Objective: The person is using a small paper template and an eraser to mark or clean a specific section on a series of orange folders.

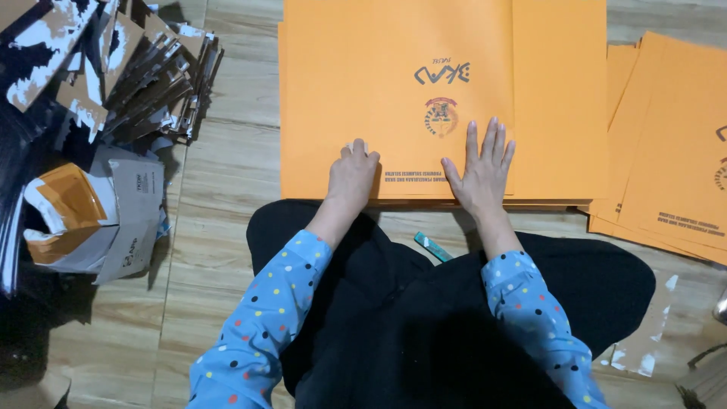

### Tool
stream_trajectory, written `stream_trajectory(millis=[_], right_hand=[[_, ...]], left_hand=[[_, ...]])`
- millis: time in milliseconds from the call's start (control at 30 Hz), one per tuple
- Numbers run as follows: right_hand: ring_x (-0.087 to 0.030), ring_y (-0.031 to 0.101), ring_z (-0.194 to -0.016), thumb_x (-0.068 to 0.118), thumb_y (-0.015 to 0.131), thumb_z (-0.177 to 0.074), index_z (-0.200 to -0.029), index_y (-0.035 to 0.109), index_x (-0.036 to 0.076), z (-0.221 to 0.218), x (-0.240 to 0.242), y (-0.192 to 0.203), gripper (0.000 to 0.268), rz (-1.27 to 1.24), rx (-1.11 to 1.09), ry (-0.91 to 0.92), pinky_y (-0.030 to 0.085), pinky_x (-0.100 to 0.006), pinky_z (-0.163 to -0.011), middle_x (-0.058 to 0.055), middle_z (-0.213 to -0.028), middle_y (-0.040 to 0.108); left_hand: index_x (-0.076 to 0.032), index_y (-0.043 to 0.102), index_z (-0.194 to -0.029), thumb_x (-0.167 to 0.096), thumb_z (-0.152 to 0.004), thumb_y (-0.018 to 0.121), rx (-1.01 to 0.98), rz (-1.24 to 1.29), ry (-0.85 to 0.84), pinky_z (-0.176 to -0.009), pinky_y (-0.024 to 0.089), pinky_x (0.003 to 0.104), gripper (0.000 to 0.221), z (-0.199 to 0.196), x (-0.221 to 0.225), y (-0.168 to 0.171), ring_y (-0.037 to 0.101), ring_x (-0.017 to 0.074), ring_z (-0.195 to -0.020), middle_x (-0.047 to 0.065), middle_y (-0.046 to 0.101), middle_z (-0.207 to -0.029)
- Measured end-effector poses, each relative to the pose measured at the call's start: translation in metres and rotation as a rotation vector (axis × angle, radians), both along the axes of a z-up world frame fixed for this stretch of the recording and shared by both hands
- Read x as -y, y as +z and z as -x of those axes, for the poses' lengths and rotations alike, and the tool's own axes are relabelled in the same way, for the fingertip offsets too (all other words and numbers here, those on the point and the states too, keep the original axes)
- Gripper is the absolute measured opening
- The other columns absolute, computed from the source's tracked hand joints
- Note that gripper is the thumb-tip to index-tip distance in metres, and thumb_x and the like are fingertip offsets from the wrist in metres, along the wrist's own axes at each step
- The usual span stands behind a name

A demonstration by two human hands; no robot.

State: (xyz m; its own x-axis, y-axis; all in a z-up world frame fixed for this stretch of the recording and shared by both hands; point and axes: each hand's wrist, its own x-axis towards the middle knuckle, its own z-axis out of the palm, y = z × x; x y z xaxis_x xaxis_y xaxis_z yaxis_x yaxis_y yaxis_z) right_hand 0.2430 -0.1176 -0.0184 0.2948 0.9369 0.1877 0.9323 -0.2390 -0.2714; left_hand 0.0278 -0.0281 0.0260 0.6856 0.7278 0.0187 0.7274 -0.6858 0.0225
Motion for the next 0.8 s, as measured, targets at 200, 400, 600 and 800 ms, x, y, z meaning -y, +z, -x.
stream_trajectory(millis=[200, 400, 600, 800], right_hand=[[-0.038, 0.011, -0.135, 0.056, 0.038, -0.088, -0.142, 0.025, 0.011, 0.0, 0.0, 0.004, 0.071, 0.047, -0.073, -0.01, 0.006, -0.052, -0.108, -0.023, -0.145, 0.013], [-0.038, 0.01, -0.135, 0.055, 0.038, -0.088, -0.142, 0.023, 0.01, 0.001, 0.0, 0.007, 0.073, 0.065, -0.061, 0.0, 0.007, -0.052, -0.108, -0.024, -0.145, 0.013], [-0.037, 0.009, -0.135, 0.055, 0.039, -0.088, -0.142, 0.024, 0.012, 0.001, 0.0, 0.004, 0.071, 0.047, -0.082, -0.017, 0.005, -0.05, -0.108, -0.022, -0.145, 0.013], [-0.037, 0.009, -0.135, 0.056, 0.037, -0.088, -0.142, 0.023, 0.011, 0.001, -0.001, 0.007, 0.072, 0.064, -0.092, -0.006, 0.005, -0.049, -0.108, -0.023, -0.145, 0.013]], left_hand=[[-0.007, 0.057, -0.076, 0.007, -0.044, 0.078, 0.004, -0.043, 0.005, -0.05, 0.051, 0.033, 0.04, 0.001, 0.003, 0.003, 0.057, 0.0271, -0.068, 0.01, 0.045, -0.076], [-0.006, 0.057, -0.079, -0.001, -0.046, 0.083, -0.02, 0.026, 0.014, -0.054, 0.052, 0.036, 0.043, 0.002, -0.001, -0.005, 0.057, 0.0301, -0.073, 0.011, 0.045, -0.081], [-0.007, 0.056, -0.086, -0.012, -0.054, 0.083, -0.029, 0.126, 0.023, -0.057, 0.053, 0.04, 0.043, 0.002, -0.002, -0.002, 0.056, 0.0328, -0.08, 0.012, 0.044, -0.087], [-0.006, 0.057, -0.09, -0.015, -0.059, 0.081, -0.062, 0.152, 0.03, -0.058, 0.054, 0.04, 0.041, 0.002, -0.001, 0.007, 0.055, 0.0326, -0.084, 0.012, 0.044, -0.09]])
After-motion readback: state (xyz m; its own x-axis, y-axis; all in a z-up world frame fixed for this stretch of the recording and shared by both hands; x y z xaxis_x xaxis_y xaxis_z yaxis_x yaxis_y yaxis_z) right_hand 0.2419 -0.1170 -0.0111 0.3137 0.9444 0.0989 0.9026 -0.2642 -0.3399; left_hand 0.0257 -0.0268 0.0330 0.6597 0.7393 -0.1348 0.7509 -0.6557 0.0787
